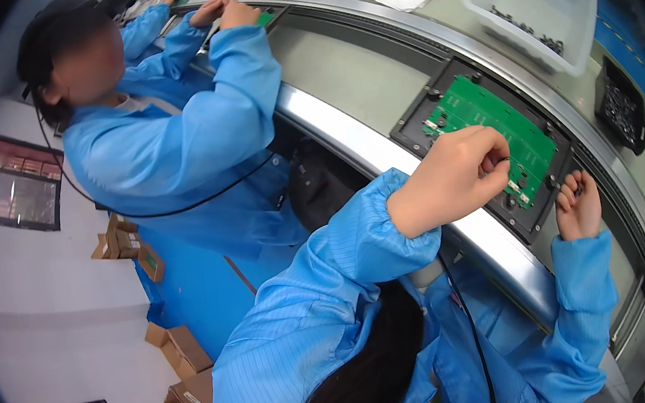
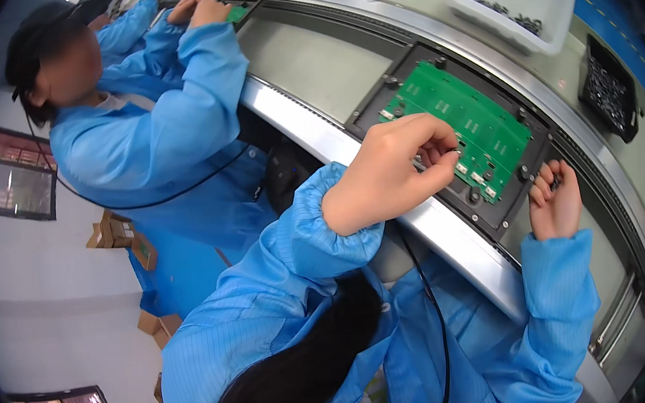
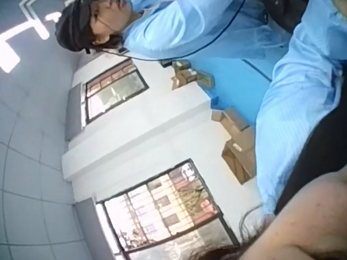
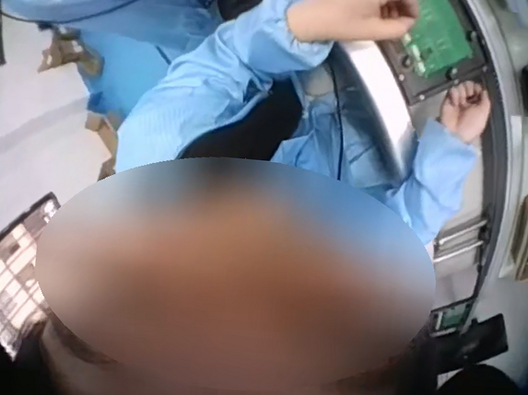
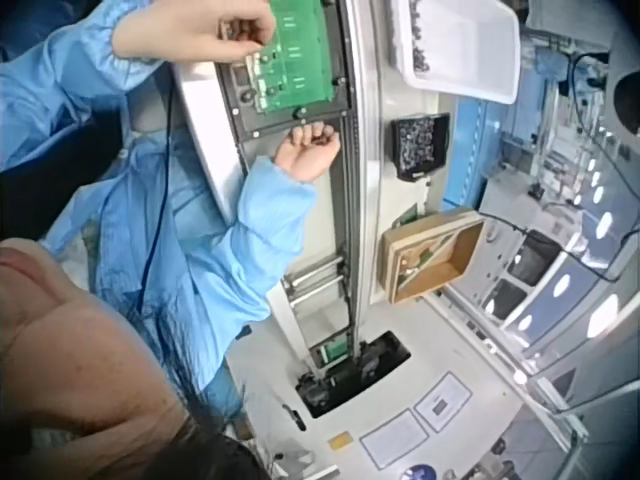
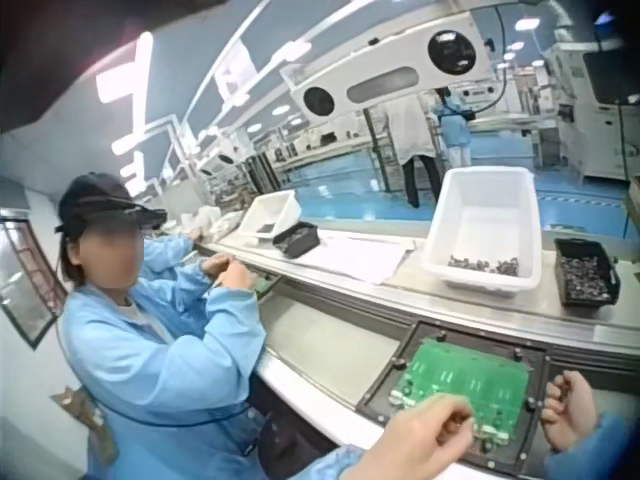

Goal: The person inserts electronic components into circuit boards mounted on fixtures by hand, pushes the boards down the conveyor track, and picks up more components from a container to insert into incoming circuit boards.

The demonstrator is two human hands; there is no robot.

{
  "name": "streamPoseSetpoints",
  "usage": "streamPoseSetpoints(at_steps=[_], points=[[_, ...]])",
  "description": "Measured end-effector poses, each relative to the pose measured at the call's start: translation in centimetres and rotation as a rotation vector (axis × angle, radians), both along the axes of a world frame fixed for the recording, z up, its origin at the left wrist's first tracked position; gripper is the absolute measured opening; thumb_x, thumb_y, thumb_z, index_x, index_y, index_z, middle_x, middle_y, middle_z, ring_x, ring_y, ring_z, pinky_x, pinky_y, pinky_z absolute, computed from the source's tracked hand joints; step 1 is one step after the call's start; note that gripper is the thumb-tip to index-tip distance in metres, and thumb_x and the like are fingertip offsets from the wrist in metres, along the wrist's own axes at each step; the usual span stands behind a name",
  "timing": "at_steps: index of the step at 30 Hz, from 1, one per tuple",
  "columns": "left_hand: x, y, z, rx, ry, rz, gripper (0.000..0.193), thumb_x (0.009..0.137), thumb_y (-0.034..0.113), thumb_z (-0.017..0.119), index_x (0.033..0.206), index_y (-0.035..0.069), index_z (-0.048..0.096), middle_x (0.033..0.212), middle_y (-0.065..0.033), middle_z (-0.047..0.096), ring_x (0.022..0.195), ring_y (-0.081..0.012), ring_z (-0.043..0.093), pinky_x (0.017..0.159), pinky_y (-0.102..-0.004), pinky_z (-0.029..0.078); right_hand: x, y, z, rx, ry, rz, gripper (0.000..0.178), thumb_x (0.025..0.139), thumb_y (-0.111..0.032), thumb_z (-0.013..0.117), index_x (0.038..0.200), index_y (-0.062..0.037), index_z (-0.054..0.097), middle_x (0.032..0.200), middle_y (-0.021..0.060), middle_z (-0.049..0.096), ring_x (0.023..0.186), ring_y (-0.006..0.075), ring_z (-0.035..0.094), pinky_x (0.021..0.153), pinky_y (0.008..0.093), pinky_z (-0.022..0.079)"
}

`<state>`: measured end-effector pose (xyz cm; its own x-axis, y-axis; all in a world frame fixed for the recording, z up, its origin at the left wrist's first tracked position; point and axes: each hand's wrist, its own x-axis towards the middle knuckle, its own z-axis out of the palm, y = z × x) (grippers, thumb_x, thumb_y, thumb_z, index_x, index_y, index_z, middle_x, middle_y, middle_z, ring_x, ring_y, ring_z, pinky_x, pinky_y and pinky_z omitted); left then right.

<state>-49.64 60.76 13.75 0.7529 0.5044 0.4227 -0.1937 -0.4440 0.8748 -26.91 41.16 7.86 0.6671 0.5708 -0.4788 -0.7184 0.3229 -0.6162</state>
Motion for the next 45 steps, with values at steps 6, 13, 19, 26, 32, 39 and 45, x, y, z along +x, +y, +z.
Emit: streamPoseSetpoints(at_steps=[6,13,19,26,32,39,45], points=[[-1.0,0.2,-0.6,0.053,-0.030,0.087,0.009,0.075,-0.003,0.067,0.083,-0.003,0.063,0.072,-0.0081,0.063,0.061,-0.0143,0.057,0.059,-0.0235,0.049,-0.8,-0.6,-0.8,0.072,-0.125,-0.035,0.012,0.098,-0.016,0.043,0.093,-0.0065,0.046,0.077,0.0029,0.043,0.056,0.0082,0.034,0.045,0.0210,0.028],[1.0,-1.2,-0.8,0.043,0.065,0.036,0.012,0.078,0.001,0.069,0.089,-0.002,0.069,0.077,-0.0096,0.068,0.062,-0.0136,0.059,0.057,-0.0223,0.049,-1.2,-1.1,-0.4,0.295,0.013,0.002,0.012,0.099,-0.013,0.039,0.098,-0.0020,0.045,0.087,0.0078,0.043,0.064,0.0115,0.034,0.056,0.0242,0.033],[2.7,-1.3,-1.2,0.190,0.134,-0.060,0.013,0.080,0.001,0.068,0.092,-0.002,0.069,0.081,-0.0077,0.068,0.065,-0.0132,0.060,0.059,-0.0217,0.048,-2.1,-0.9,2.5,0.362,0.026,-0.001,0.010,0.096,-0.011,0.041,0.095,-0.0010,0.044,0.084,0.0079,0.042,0.065,0.0132,0.034,0.056,0.0255,0.032],[6.1,-3.1,-1.4,0.539,0.231,-0.260,0.011,0.080,0.001,0.067,0.090,0.000,0.070,0.090,-0.0064,0.066,0.073,-0.0180,0.060,0.065,-0.0256,0.049,-2.5,-1.0,2.9,0.312,-0.023,-0.055,0.011,0.095,-0.010,0.040,0.096,0.0000,0.044,0.085,0.0093,0.043,0.065,0.0135,0.035,0.056,0.0252,0.033],[7.2,-4.0,-2.1,0.778,0.291,-0.220,0.011,0.078,0.001,0.067,0.088,0.000,0.070,0.094,-0.0063,0.064,0.078,-0.0213,0.059,0.069,-0.0285,0.049,-2.9,-0.8,3.3,0.295,-0.049,-0.055,0.011,0.094,-0.011,0.042,0.097,0.0000,0.045,0.085,0.0099,0.045,0.065,0.0131,0.036,0.056,0.0248,0.034],[7.2,-4.2,-1.5,0.745,0.313,-0.234,0.011,0.078,0.001,0.067,0.087,0.000,0.070,0.093,-0.0059,0.064,0.079,-0.0215,0.058,0.072,-0.0291,0.049,-3.2,-0.7,3.8,0.287,-0.076,-0.049,0.012,0.093,-0.011,0.044,0.097,0.0001,0.045,0.086,0.0103,0.046,0.065,0.0126,0.037,0.055,0.0247,0.034],[7.3,-4.2,-1.4,0.760,0.296,-0.238,0.010,0.078,0.002,0.066,0.087,0.000,0.070,0.093,-0.0058,0.064,0.079,-0.0216,0.058,0.072,-0.0293,0.049,-3.3,-0.5,4.0,0.295,-0.068,-0.061,0.012,0.094,-0.012,0.044,0.096,0.0002,0.046,0.085,0.0104,0.046,0.064,0.0129,0.037,0.055,0.0246,0.035]])
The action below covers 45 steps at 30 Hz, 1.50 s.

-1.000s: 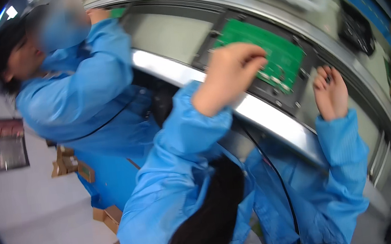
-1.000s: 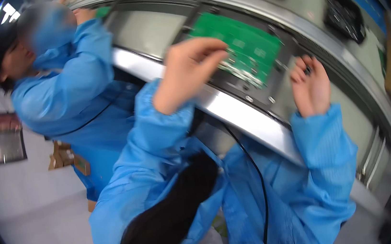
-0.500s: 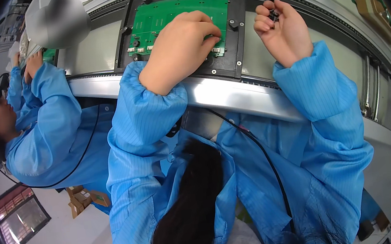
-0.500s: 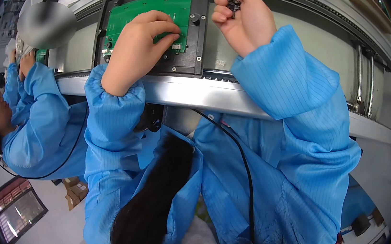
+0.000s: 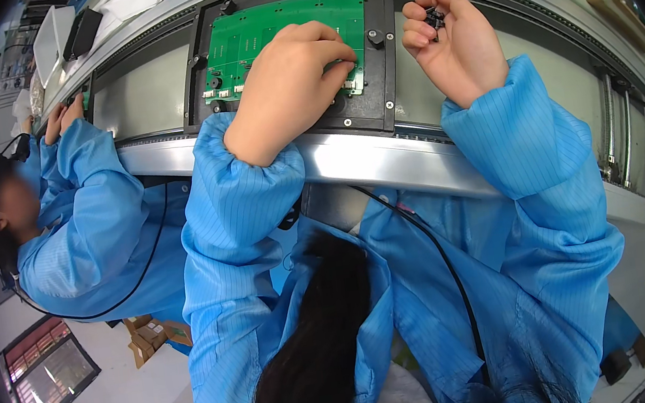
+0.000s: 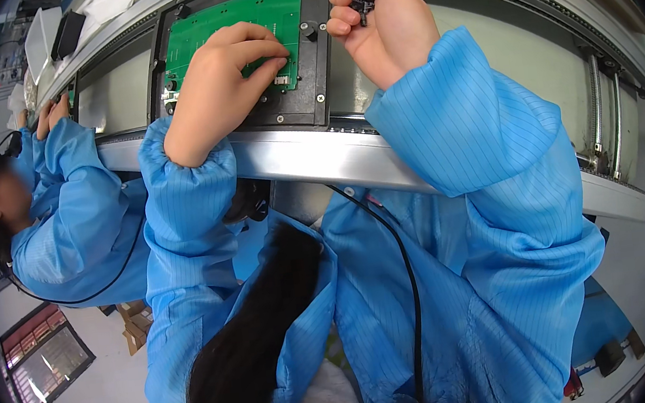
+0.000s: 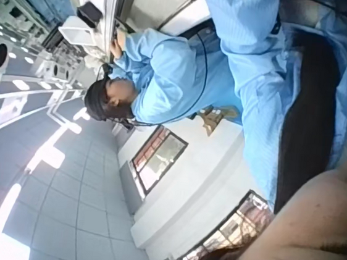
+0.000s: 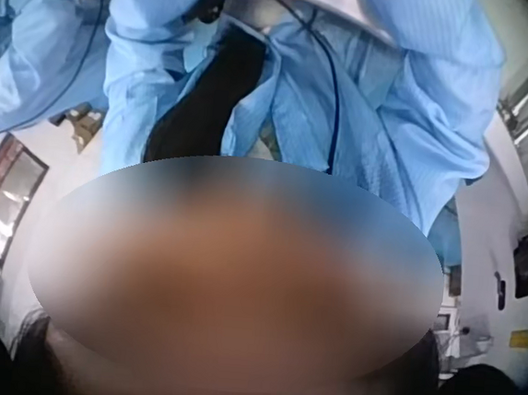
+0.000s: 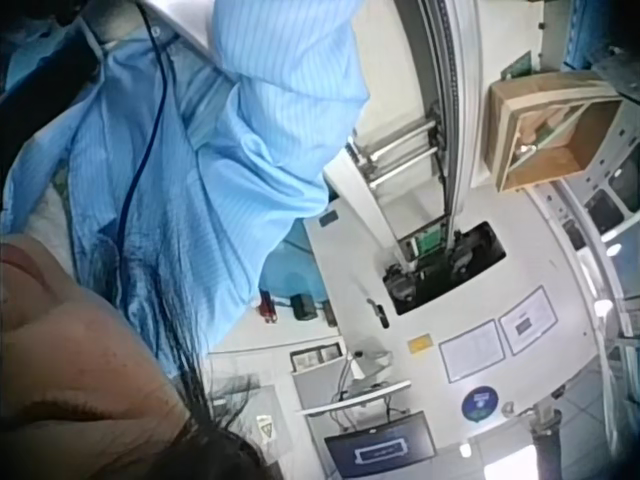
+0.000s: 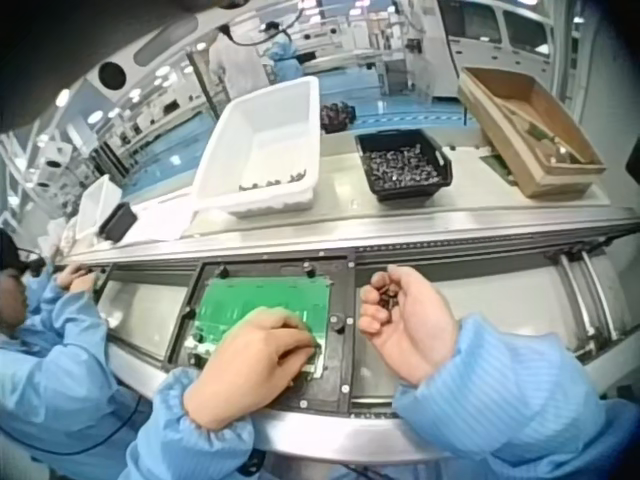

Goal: The person inserts electronic components into circuit boards mounted on fixtures by hand, pushes the boards down the conveyor track, and picks up more components from a container to insert into incoming circuit boards.

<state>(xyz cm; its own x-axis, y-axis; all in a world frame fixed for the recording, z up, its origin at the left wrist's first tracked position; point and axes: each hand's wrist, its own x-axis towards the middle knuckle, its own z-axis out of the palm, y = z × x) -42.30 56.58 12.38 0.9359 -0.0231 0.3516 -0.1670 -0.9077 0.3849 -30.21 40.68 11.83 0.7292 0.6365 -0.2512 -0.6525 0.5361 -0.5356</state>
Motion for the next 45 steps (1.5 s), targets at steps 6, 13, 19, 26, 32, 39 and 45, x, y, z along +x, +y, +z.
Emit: streamPoseSetpoints(at_steps=[6,13,19,26,32,39,45], points=[[0.2,-0.3,0.2,0.025,0.002,-0.010,0.010,0.078,0.002,0.066,0.087,-0.001,0.070,0.093,-0.0058,0.064,0.080,-0.0217,0.058,0.073,-0.0295,0.049,0.0,-0.1,0.2,-0.001,0.005,-0.004,0.013,0.094,-0.012,0.044,0.096,0.0002,0.045,0.084,0.0105,0.045,0.064,0.0134,0.037,0.055,0.0247,0.035],[0.5,-0.5,0.0,0.096,-0.054,-0.012,0.009,0.077,0.006,0.065,0.084,0.004,0.071,0.091,-0.0026,0.064,0.081,-0.0221,0.057,0.074,-0.0310,0.047,0.1,-0.1,0.2,0.008,-0.011,0.009,0.014,0.095,-0.013,0.043,0.097,0.0002,0.045,0.083,0.0105,0.045,0.063,0.0138,0.037,0.055,0.0247,0.035],[0.9,-1.0,0.2,0.240,-0.126,-0.029,0.008,0.075,0.007,0.066,0.081,0.006,0.070,0.092,-0.0001,0.064,0.082,-0.0211,0.056,0.075,-0.0310,0.046,0.1,-0.1,0.3,0.008,-0.010,0.003,0.014,0.095,-0.014,0.044,0.097,0.0000,0.045,0.083,0.0106,0.045,0.063,0.0138,0.037,0.055,0.0249,0.036],[1.0,-1.7,1.0,0.369,-0.148,-0.025,0.007,0.074,0.007,0.067,0.081,0.006,0.069,0.093,0.0017,0.064,0.083,-0.0202,0.056,0.076,-0.0310,0.046,0.5,-0.1,0.3,0.048,-0.012,0.040,0.014,0.095,-0.014,0.044,0.096,0.0000,0.045,0.085,0.0111,0.046,0.064,0.0140,0.037,0.057,0.0255,0.038],[0.5,-2.4,1.7,0.307,-0.176,0.021,0.007,0.074,0.009,0.068,0.081,0.008,0.068,0.094,0.0006,0.062,0.083,-0.0193,0.055,0.076,-0.0310,0.045,-0.7,0.2,2.0,0.042,0.069,0.001,0.024,0.096,-0.018,0.042,0.104,0.0041,0.048,0.096,0.0167,0.051,0.074,0.0181,0.049,0.064,0.0274,0.045],[1.8,-2.7,2.8,0.039,-0.392,-0.063,0.011,0.072,0.009,0.070,0.083,0.010,0.067,0.096,-0.0023,0.061,0.086,-0.0203,0.053,0.078,-0.0308,0.044,-1.7,0.9,2.8,0.037,0.071,0.064,0.042,0.099,-0.028,0.036,0.111,0.0095,0.049,0.101,0.0201,0.057,0.080,0.0216,0.057,0.070,0.0295,0.048],[2.6,-2.5,4.3,0.218,-0.290,-0.221,0.016,0.068,0.008,0.072,0.084,0.010,0.068,0.097,-0.0027,0.060,0.089,-0.0217,0.053,0.081,-0.0313,0.045,-0.3,0.5,-0.2,0.373,-0.037,0.415,0.046,0.101,-0.032,0.031,0.111,0.0077,0.052,0.099,0.0158,0.060,0.077,0.0177,0.058,0.067,0.0258,0.047]])
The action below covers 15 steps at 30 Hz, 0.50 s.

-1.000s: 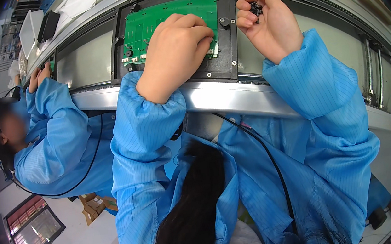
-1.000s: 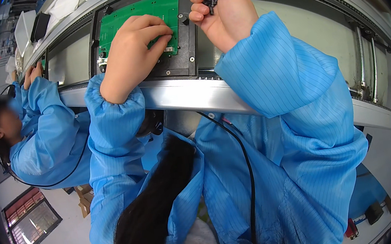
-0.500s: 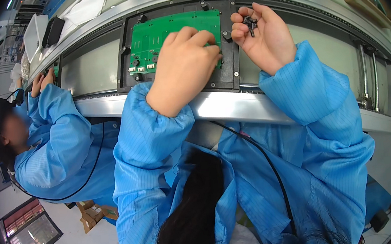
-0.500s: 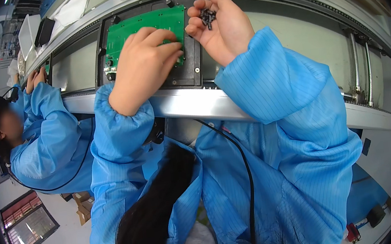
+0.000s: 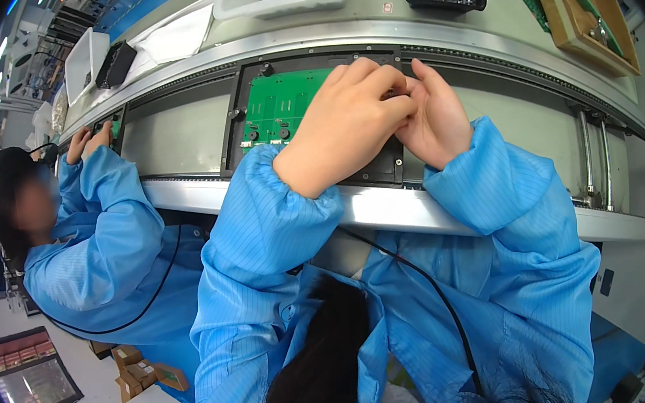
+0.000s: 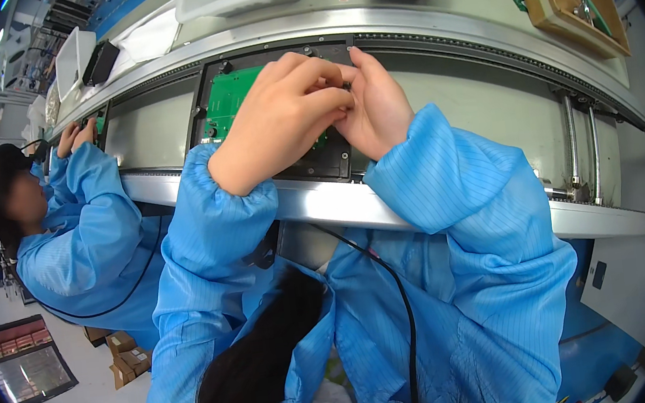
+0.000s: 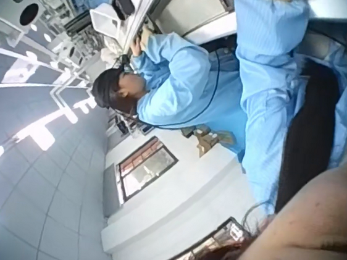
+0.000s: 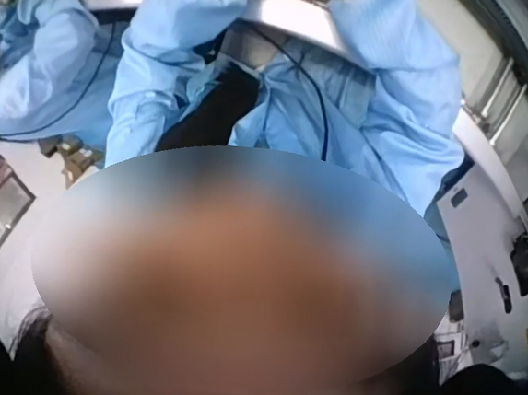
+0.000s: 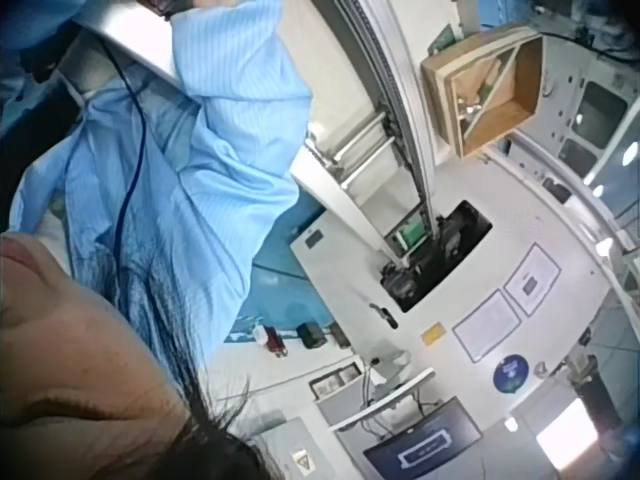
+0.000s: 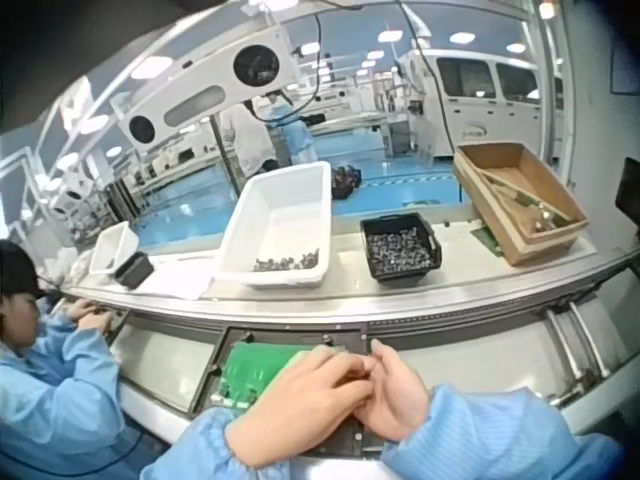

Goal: The person inserts electronic components into circuit boards mounted on fixtures by hand, pushes the boards down the conveyor track, and picks up more components from a container to insert into incoming circuit boards.

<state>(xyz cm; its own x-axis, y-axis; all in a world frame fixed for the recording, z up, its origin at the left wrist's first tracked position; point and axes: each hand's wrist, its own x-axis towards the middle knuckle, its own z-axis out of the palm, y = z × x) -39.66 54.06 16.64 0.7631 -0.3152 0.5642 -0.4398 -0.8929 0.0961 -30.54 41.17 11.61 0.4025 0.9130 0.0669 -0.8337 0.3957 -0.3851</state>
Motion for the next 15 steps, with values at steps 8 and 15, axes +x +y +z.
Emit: streamPoseSetpoints(at_steps=[8,15], points=[[0.0,1.0,1.3,0.017,0.124,-0.082,0.018,0.067,0.008,0.074,0.083,0.011,0.068,0.095,-0.0025,0.058,0.088,-0.0220,0.051,0.082,-0.0318,0.045,-1.5,0.6,0.4,-0.064,0.000,-0.013,0.043,0.102,-0.034,0.030,0.107,0.0017,0.055,0.092,0.0104,0.061,0.074,0.0146,0.058,0.063,0.0237,0.046],[-0.1,1.9,1.7,-0.006,0.176,-0.141,0.014,0.071,0.008,0.073,0.083,0.009,0.069,0.095,-0.0038,0.058,0.089,-0.0225,0.051,0.082,-0.0315,0.046,-1.3,0.8,-0.3,0.029,0.033,0.070,0.044,0.103,-0.034,0.031,0.111,0.0035,0.053,0.098,0.0147,0.061,0.079,0.0195,0.059,0.071,0.0293,0.051]])
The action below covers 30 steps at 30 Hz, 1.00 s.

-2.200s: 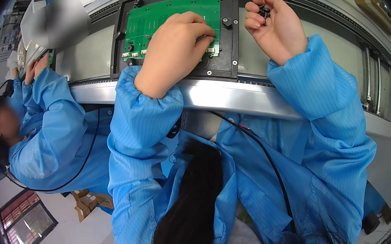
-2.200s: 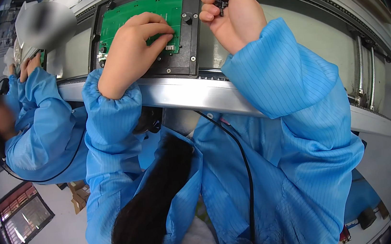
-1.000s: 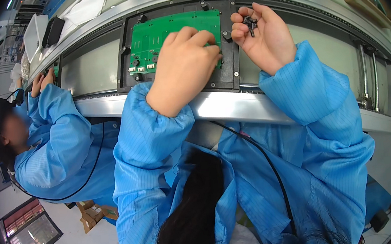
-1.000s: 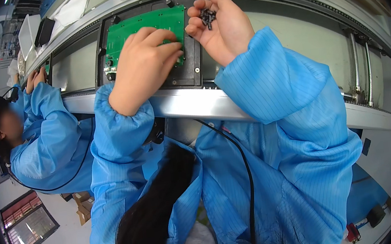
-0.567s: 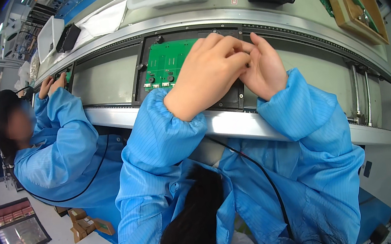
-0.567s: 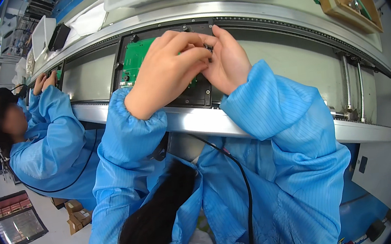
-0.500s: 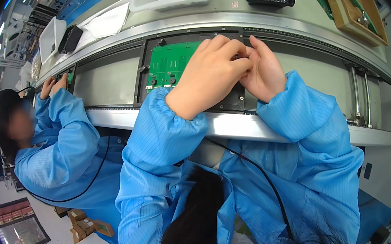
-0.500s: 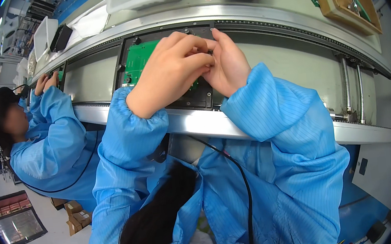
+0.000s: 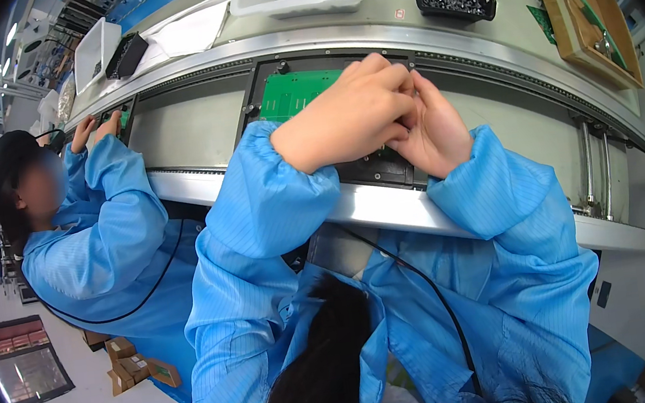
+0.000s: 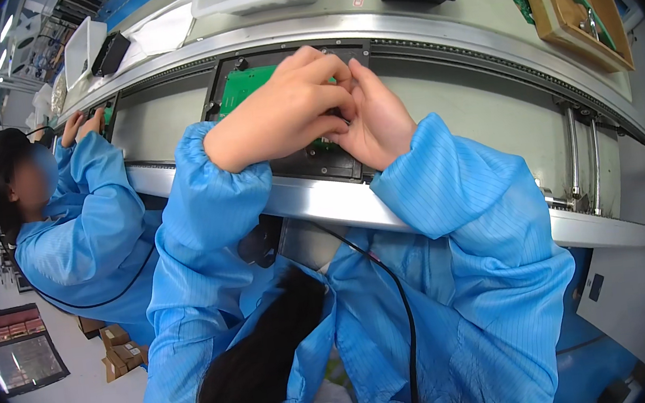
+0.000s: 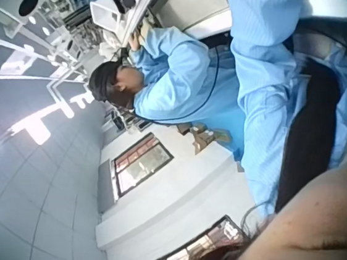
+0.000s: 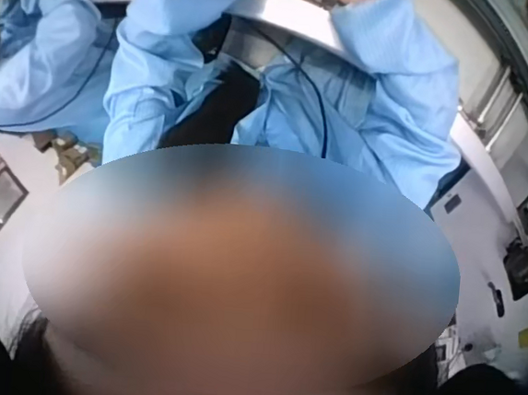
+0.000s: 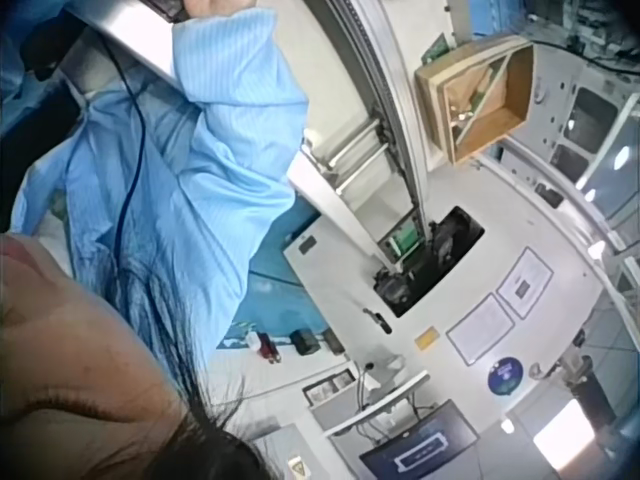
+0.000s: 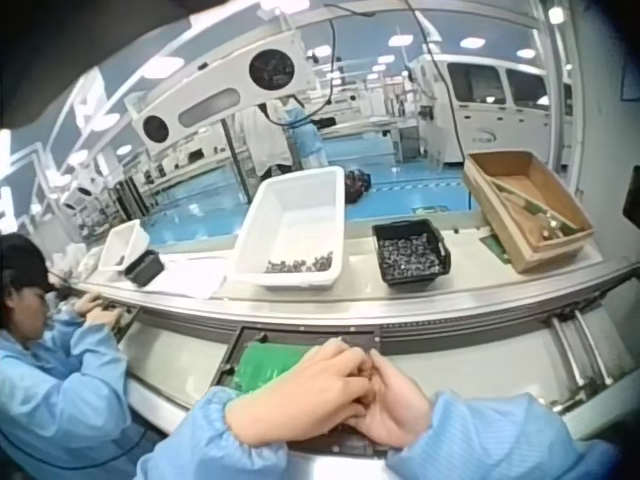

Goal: The person inserts electronic components into circuit boards mounted on fixtures by hand, pushes the boards down the conveyor track, and picks up more components from a container to insert into incoming circuit boards.

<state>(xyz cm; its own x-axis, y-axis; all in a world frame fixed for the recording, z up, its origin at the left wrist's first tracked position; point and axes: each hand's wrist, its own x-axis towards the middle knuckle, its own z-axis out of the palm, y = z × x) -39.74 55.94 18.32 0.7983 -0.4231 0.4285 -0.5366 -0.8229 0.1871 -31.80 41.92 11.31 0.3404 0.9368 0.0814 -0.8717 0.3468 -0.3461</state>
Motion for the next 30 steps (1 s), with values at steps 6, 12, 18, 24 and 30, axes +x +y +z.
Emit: streamPoseSetpoints(at_steps=[6,12,18,24,30], points=[[-1.5,2.3,0.1,-0.230,-0.074,0.047,0.012,0.074,0.005,0.072,0.086,0.005,0.069,0.091,-0.0052,0.062,0.082,-0.0211,0.056,0.073,-0.0291,0.049,0.4,0.1,2.6,-0.356,-0.033,-0.229,0.053,0.102,-0.034,0.027,0.119,0.0140,0.043,0.109,0.0246,0.054,0.093,0.0259,0.059,0.084,0.0349,0.053],[-3.1,3.7,-2.1,-0.342,0.241,0.318,0.010,0.075,0.004,0.067,0.085,0.002,0.069,0.080,-0.0088,0.066,0.068,-0.0221,0.058,0.062,-0.0297,0.048,1.8,-0.3,2.7,-0.330,-0.041,-0.344,0.052,0.102,-0.032,0.031,0.125,0.0149,0.037,0.122,0.0300,0.047,0.110,0.0327,0.054,0.099,0.0400,0.047],[-3.1,3.7,-2.7,-0.333,0.281,0.328,0.009,0.075,0.004,0.067,0.083,0.002,0.070,0.079,-0.0089,0.067,0.064,-0.0221,0.058,0.061,-0.0302,0.049,1.9,-0.3,2.7,-0.335,-0.050,-0.357,0.051,0.101,-0.031,0.031,0.125,0.0145,0.038,0.122,0.0286,0.047,0.111,0.0323,0.053,0.100,0.0403,0.047],[-2.6,4.0,-3.7,-0.133,0.167,0.273,0.009,0.075,0.002,0.069,0.084,0.001,0.070,0.087,-0.0067,0.064,0.077,-0.0213,0.056,0.070,-0.0293,0.048,1.6,-0.2,2.7,-0.353,-0.072,-0.363,0.051,0.101,-0.030,0.032,0.124,0.0146,0.039,0.122,0.0283,0.047,0.111,0.0317,0.053,0.100,0.0400,0.047],[-2.4,4.3,-4.1,-0.113,0.202,0.286,0.010,0.075,0.001,0.069,0.085,0.001,0.070,0.093,-0.0063,0.061,0.086,-0.0228,0.051,0.078,-0.0301,0.046,1.2,0.5,3.2,-0.404,-0.069,-0.397,0.052,0.101,-0.031,0.028,0.119,0.0156,0.043,0.112,0.0292,0.053,0.103,0.0304,0.056,0.097,0.0393,0.048]])
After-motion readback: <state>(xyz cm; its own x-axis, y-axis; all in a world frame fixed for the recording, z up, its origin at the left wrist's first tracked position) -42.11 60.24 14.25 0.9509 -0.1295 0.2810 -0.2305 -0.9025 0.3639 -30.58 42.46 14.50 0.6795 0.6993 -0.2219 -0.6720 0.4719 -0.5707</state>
